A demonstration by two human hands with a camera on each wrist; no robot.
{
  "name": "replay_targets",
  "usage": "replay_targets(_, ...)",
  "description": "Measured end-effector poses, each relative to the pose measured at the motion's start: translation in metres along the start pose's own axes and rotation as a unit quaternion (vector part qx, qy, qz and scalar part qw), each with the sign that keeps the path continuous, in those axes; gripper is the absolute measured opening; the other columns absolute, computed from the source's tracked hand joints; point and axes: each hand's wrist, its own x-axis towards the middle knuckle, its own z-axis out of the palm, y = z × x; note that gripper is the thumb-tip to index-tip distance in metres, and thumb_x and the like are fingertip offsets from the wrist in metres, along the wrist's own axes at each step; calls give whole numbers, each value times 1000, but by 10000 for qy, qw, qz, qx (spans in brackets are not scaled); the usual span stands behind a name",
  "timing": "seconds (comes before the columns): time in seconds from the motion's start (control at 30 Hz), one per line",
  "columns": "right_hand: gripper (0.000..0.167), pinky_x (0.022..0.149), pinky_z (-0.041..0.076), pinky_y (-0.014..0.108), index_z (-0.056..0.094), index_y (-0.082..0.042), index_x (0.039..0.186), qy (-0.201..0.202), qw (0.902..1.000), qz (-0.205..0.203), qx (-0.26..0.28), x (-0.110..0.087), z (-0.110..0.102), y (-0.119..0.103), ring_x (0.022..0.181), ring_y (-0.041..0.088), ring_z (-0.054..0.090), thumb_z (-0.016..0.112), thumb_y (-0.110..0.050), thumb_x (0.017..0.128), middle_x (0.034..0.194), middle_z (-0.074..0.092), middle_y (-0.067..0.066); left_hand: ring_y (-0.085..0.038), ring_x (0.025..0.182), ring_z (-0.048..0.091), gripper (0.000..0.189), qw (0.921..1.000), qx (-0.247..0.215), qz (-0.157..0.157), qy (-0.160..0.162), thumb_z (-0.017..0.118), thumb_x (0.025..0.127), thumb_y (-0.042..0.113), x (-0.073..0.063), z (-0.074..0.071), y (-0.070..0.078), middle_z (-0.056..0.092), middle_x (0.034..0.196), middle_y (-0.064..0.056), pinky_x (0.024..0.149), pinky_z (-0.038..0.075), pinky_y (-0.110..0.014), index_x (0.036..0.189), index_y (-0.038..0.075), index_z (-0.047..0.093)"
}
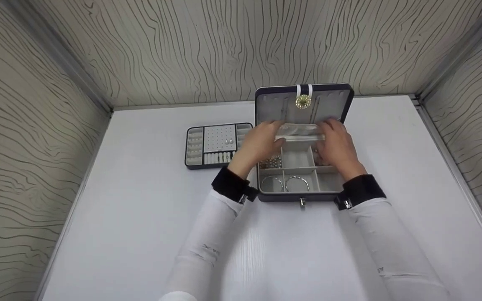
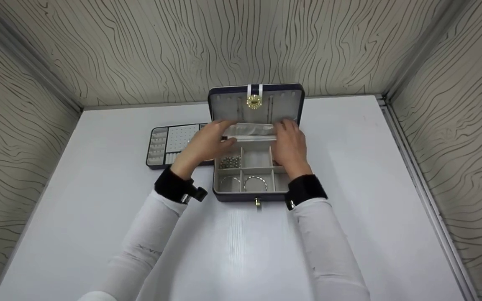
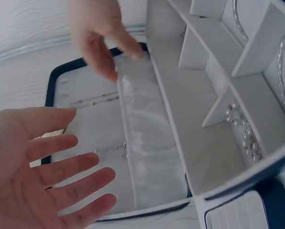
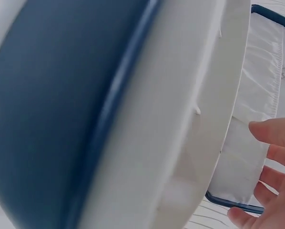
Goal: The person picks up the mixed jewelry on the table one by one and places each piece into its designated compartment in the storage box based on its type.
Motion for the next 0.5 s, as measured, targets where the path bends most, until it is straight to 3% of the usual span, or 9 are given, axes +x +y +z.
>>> replay_targets(0.1, 53, 105, 32, 59, 51, 6, 134, -149, 9999, -60, 51, 1, -1, -1, 132, 45, 36, 64, 0, 84, 138, 44, 28, -28, 121, 55, 51, 9993, -240, -156, 259, 63, 95, 26, -18, -9, -20, 53, 139, -12, 98, 46, -43, 142, 10, 50)
replay_targets(0.27, 59, 111, 25, 56, 45, 3, 142, -557, 9980, -35, 294, 0, -9, -2, 137, 44, 29, 66, -2, 87, 147, 36, 26, -30, 122, 55, 48, 9939, -522, -679, 699, 64, 95, 23, -50, -17, -63, 53, 139, -14, 99, 46, -45, 140, 9, 52)
replay_targets(0.5, 63, 109, 25, 62, 38, -4, 149, -872, 9947, 17, 536, -13, -31, -8, 140, 46, 23, 64, -7, 91, 155, 24, 23, -36, 121, 54, 47, 9718, -961, -1757, 1243, 65, 94, 19, -93, -14, -120, 50, 139, -22, 96, 47, -49, 138, 4, 53)
